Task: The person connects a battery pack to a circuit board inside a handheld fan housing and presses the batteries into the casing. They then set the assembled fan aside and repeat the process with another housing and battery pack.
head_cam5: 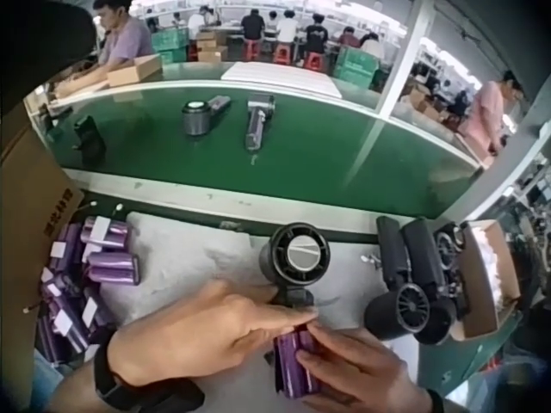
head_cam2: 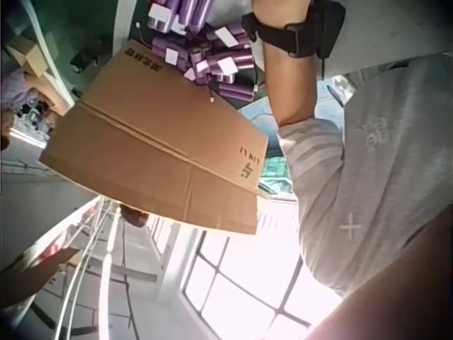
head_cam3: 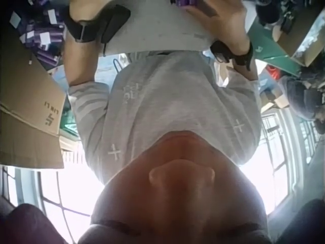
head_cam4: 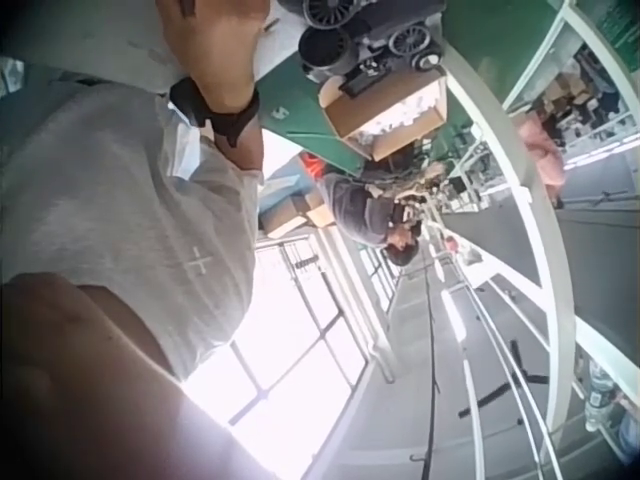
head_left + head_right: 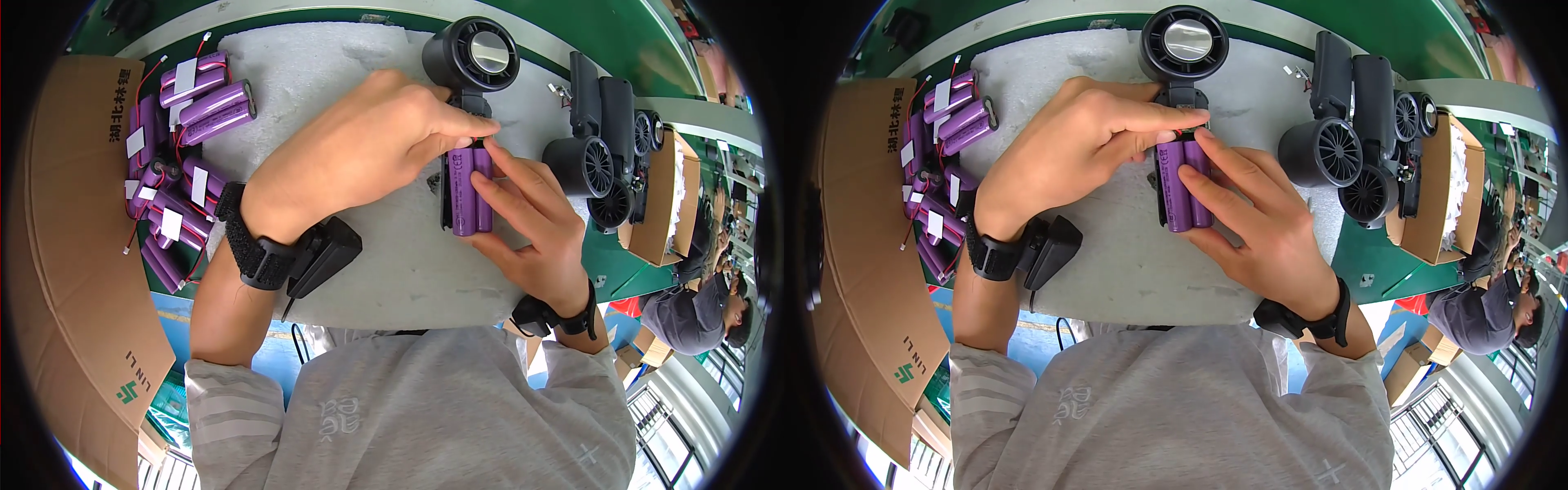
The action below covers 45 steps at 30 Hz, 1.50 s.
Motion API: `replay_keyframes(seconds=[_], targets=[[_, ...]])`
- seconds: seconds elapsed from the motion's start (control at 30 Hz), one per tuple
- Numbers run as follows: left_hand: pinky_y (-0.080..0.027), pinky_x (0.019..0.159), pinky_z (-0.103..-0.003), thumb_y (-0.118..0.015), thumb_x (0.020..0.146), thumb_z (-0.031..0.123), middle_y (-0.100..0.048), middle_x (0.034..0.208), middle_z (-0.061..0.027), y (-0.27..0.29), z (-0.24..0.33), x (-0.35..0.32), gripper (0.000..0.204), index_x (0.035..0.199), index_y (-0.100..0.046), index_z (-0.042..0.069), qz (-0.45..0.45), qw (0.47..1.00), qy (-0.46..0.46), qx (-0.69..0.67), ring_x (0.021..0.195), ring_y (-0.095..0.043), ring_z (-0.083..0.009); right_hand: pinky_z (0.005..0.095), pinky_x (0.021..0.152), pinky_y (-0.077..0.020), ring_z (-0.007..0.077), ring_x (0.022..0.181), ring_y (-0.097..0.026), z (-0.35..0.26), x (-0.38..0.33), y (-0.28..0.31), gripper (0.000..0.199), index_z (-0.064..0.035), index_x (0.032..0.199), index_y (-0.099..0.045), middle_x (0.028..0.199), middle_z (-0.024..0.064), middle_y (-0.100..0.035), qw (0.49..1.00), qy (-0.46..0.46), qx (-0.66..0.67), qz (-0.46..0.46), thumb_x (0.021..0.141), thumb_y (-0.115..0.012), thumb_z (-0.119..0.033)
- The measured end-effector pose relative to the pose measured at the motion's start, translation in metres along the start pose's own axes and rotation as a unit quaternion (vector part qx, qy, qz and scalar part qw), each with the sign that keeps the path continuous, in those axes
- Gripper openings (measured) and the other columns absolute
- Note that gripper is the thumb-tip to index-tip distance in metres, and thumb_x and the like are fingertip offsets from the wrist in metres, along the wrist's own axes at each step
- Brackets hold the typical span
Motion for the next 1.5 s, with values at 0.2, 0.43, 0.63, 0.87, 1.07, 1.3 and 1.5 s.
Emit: replay_keyframes(seconds=[0.2,0.43,0.63,0.87,1.07,1.3,1.5], targets=[[-0.043,0.055,-0.034,-0.063,0.083,-0.001,-0.063,0.078,-0.0142,-0.001,0.000,-0.001,0.034,0.114,-0.069,0.011,-0.002,1.000,0.003,0.007,0.058,-0.055,-0.0255,0.0351,0.082,-0.0556,0.0303,0.105,-0.061,-0.004,0.000,-0.003,0.060,-0.0001,0.112,-0.069,0.133,0.0195,-0.057,0.999,-0.014,-0.033,-0.015,0.054,-0.085,-0.003],[-0.041,0.052,-0.032,-0.066,0.084,0.004,-0.064,0.075,-0.0120,0.001,-0.004,-0.003,0.026,0.109,-0.072,0.011,-0.009,1.000,0.022,-0.006,0.054,-0.051,-0.0211,0.0355,0.080,-0.0555,0.0305,0.105,-0.061,-0.004,-0.003,-0.010,0.051,0.0008,0.103,-0.069,0.132,0.0198,-0.057,0.999,-0.009,-0.033,0.019,0.055,-0.086,-0.004],[-0.039,0.050,-0.028,-0.072,0.080,0.008,-0.065,0.071,-0.0079,-0.001,-0.006,-0.005,0.027,0.107,-0.073,0.010,-0.029,0.997,0.069,-0.019,0.053,-0.049,-0.0138,0.0358,0.082,-0.0526,0.0294,0.105,-0.060,-0.001,-0.001,-0.012,0.049,-0.0033,0.096,-0.060,0.126,0.0176,-0.057,0.999,-0.045,0.007,0.030,0.055,-0.087,-0.004],[-0.038,0.049,-0.024,-0.083,0.069,0.011,-0.065,0.070,-0.0026,0.000,-0.004,0.001,0.042,0.109,-0.073,0.010,-0.043,0.994,0.086,-0.059,0.054,-0.047,-0.0064,0.0344,0.075,-0.0546,0.0261,0.097,-0.060,0.003,0.011,-0.006,0.049,-0.0068,0.097,-0.055,0.121,0.0104,-0.049,0.992,-0.083,0.095,0.005,0.058,-0.083,0.003],[-0.038,0.050,-0.023,-0.084,0.067,0.009,-0.064,0.070,-0.0014,-0.002,0.001,0.004,0.043,0.108,-0.074,0.010,-0.029,0.993,0.093,-0.066,0.054,-0.045,-0.0055,0.0306,0.076,-0.0456,0.0199,0.091,-0.053,0.004,0.011,-0.005,0.057,-0.0093,0.101,-0.054,0.120,0.0092,-0.048,0.990,-0.101,0.094,-0.003,0.053,-0.084,0.002],[-0.051,0.067,-0.032,-0.082,0.066,0.017,-0.071,0.087,-0.0144,0.009,0.019,0.012,0.039,0.104,-0.074,0.011,-0.033,0.990,0.127,-0.059,0.069,-0.065,-0.0306,0.0299,0.077,-0.0450,0.0191,0.091,-0.052,-0.006,0.015,0.006,0.063,-0.0102,0.109,-0.055,0.119,0.0084,-0.047,0.985,-0.129,0.116,0.010,0.053,-0.084,0.001],[-0.052,0.069,-0.034,-0.083,0.065,0.016,-0.072,0.088,-0.0143,0.019,0.032,0.007,0.040,0.104,-0.074,0.011,-0.035,0.985,0.135,-0.100,0.071,-0.066,-0.0311,0.0300,0.072,-0.0460,0.0183,0.086,-0.056,-0.034,0.026,0.021,0.055,-0.0082,0.111,-0.062,0.109,0.0078,-0.057,0.985,-0.107,0.130,0.036,0.061,-0.085,-0.005]])
Point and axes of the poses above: each hand's wrist, its own x-axis towards the middle knuckle, its own y-axis out of the back of the hand, z = x × y, the point moved 2 cm from there along x, towards the middle knuckle
